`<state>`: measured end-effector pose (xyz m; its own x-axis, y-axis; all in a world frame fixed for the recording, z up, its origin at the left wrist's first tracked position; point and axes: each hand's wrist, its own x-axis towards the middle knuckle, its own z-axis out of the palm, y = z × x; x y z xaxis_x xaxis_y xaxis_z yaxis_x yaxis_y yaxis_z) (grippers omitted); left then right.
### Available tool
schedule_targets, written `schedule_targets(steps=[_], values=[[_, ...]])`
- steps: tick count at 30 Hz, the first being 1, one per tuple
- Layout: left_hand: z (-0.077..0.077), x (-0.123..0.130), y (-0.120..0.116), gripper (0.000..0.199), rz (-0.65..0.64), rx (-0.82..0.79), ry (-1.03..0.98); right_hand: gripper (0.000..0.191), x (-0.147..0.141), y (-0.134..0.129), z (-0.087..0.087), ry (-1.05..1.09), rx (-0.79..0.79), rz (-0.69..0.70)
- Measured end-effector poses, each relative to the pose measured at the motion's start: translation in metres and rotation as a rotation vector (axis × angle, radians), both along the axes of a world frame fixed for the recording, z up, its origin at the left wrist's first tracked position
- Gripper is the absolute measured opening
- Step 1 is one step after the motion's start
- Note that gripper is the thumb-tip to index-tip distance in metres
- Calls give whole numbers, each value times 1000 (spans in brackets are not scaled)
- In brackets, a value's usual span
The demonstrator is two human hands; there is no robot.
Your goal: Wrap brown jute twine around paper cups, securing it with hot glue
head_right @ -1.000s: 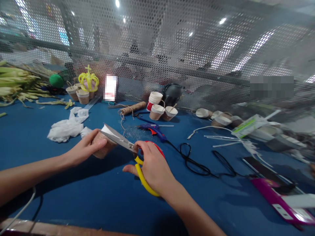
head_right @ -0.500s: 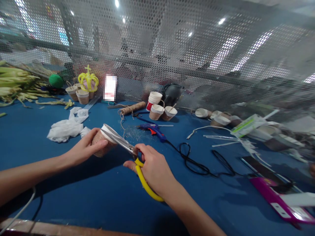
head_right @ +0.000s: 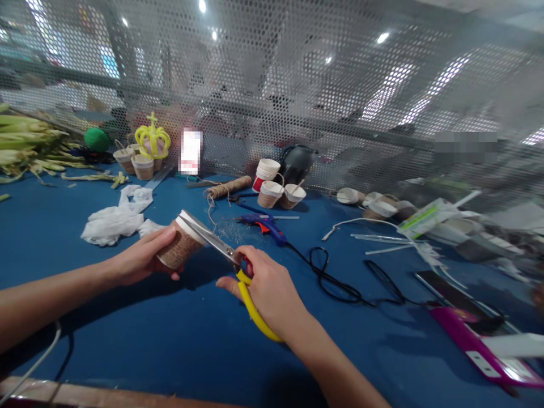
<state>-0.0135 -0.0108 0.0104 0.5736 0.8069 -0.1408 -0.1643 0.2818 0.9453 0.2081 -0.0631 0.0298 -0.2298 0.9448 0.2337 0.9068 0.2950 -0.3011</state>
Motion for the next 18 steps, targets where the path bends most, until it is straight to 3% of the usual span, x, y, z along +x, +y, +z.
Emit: schedule_targets(steps=[5, 18], values=[[-2, 2, -3, 46, 39, 95, 49, 47, -1, 2, -3, 73, -14, 32], [-2, 3, -5, 44, 94, 173, 139, 34, -2, -1, 1, 40, -49, -1]])
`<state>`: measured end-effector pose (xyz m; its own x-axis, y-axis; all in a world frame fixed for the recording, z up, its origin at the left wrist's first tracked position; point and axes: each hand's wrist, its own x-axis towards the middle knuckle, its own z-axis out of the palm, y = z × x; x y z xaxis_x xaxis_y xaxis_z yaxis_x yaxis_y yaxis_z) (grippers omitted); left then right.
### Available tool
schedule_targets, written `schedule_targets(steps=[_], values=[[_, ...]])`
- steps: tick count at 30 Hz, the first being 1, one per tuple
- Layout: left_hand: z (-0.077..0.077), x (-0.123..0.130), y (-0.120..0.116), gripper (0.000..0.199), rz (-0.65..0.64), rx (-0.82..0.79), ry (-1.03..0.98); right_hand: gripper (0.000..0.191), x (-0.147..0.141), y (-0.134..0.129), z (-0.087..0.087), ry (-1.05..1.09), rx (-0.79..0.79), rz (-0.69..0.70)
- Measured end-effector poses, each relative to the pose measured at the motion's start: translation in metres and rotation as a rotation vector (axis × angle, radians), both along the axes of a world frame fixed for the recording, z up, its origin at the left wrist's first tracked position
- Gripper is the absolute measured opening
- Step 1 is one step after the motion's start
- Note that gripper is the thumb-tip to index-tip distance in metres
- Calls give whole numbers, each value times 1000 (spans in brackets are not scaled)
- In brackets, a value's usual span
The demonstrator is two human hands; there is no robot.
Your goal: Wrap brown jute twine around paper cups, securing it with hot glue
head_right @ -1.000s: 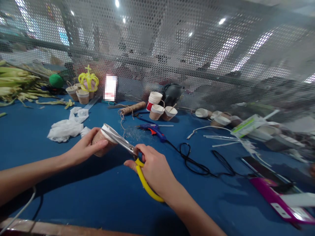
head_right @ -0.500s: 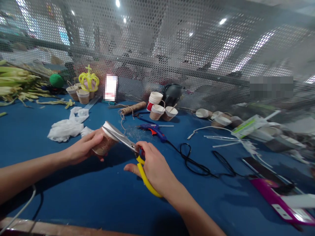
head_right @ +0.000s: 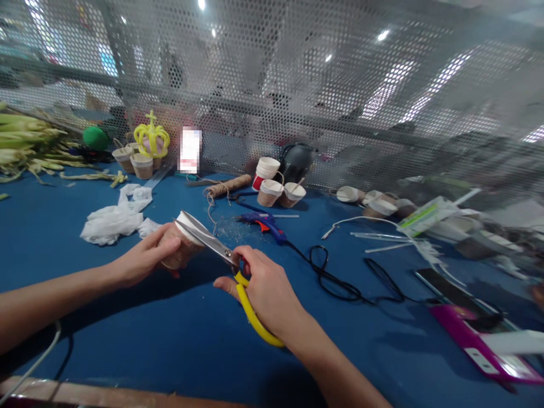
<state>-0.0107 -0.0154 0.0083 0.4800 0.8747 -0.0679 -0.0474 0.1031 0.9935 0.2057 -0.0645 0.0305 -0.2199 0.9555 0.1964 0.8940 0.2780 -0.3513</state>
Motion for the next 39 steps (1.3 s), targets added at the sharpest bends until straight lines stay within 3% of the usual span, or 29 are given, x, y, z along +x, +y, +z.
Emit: schedule_targets(steps=[9, 16, 24, 34, 39], values=[[-1, -1, 3, 48, -2, -3, -22, 24, -4, -3, 6, -16, 17, 11], [-5, -4, 9, 49, -144, -221, -199, 35, 2, -1, 2, -20, 34, 11], [-2, -2, 2, 45, -81, -51, -75, 48, -1, 2, -2, 1, 34, 9], [-3, -2, 4, 46, -17, 32, -3, 32, -1, -1, 0, -18, 45, 9], [-5, -4, 8, 48, -32, -26, -73, 28, -3, -1, 3, -31, 74, 19]])
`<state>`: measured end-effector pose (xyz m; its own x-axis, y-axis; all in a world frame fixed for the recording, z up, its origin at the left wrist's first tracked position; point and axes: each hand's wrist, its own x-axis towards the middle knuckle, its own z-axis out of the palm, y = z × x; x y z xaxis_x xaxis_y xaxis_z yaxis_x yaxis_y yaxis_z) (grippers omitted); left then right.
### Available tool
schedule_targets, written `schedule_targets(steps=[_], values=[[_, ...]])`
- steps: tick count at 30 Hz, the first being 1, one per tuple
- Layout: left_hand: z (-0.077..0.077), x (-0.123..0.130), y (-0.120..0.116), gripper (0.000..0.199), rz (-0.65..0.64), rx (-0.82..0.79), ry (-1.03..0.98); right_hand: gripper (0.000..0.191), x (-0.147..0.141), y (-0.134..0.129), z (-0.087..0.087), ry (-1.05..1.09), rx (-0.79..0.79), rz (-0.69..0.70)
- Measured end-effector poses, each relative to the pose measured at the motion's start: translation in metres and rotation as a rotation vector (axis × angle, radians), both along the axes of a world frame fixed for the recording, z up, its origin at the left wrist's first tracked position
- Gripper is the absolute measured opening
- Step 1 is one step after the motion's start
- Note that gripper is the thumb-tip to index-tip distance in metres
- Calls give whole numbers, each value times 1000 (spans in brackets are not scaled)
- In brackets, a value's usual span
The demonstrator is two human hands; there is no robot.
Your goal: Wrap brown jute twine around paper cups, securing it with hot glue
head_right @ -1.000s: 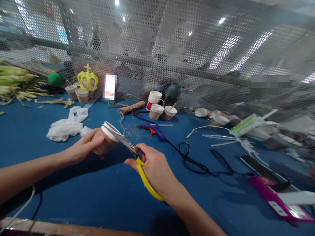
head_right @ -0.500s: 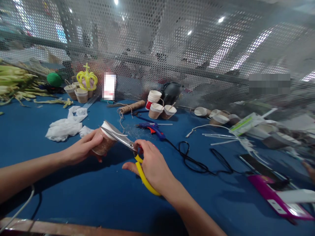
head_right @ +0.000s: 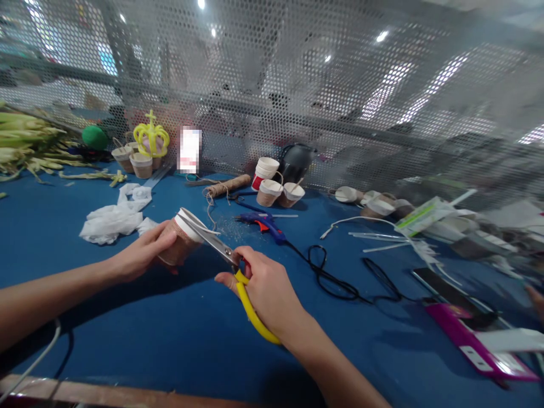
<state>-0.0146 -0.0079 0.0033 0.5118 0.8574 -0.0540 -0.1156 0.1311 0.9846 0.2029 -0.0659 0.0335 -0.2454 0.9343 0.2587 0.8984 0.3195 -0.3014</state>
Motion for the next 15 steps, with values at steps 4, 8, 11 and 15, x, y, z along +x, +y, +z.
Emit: schedule_targets(steps=[4, 8, 11, 15], values=[[-3, -2, 5, 53, -140, -204, -156, 29, 2, 1, 0, -13, 15, -6], [-3, -2, 6, 48, -172, -217, -157, 36, 5, 3, -4, -22, -14, -13], [-2, -1, 3, 41, -119, -123, -105, 45, 5, 5, -8, 5, -6, 4], [-2, 0, -1, 41, -100, -106, -53, 46, 4, 5, -10, 32, 27, 15]])
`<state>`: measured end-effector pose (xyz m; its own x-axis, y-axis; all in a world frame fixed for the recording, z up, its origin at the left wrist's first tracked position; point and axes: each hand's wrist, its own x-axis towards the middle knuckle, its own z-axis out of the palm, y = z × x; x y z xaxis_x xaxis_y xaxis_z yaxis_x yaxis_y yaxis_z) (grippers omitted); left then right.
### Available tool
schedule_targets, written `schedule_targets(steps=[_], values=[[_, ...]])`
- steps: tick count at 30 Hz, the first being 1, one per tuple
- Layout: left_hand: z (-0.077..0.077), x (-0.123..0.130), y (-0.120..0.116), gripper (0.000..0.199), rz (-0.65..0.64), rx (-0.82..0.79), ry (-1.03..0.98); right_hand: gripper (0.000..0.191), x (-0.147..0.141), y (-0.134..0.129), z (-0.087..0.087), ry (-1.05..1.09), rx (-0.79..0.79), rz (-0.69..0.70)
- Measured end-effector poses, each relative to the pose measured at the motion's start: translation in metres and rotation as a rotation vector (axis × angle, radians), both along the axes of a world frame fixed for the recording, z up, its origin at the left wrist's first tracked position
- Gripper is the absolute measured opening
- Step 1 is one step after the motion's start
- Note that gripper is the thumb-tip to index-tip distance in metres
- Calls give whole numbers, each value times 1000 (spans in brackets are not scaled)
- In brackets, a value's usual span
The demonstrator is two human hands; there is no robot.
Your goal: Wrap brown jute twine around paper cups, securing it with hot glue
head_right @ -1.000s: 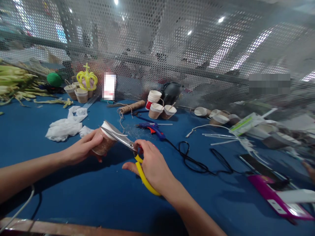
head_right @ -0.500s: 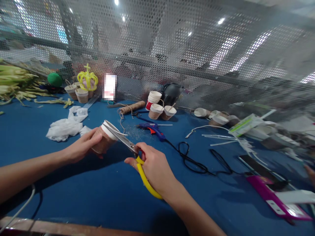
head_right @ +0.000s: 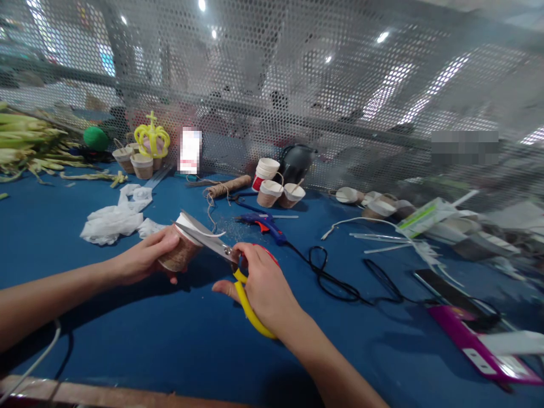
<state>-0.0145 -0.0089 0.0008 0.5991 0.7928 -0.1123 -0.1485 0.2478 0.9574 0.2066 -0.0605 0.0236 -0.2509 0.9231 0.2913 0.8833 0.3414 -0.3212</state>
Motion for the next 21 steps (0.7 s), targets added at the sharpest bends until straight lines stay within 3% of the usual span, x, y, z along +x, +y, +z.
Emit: schedule_targets(steps=[12, 15, 21], values=[[5, 0, 1, 45, 109, 141, 91, 30, -3, -3, 8, -69, -24, -55], [3, -2, 4, 47, 98, 80, 27, 29, -3, -5, 9, -64, -18, -54], [0, -3, 7, 46, -47, -112, -89, 32, 0, -3, 5, -48, -16, -54]])
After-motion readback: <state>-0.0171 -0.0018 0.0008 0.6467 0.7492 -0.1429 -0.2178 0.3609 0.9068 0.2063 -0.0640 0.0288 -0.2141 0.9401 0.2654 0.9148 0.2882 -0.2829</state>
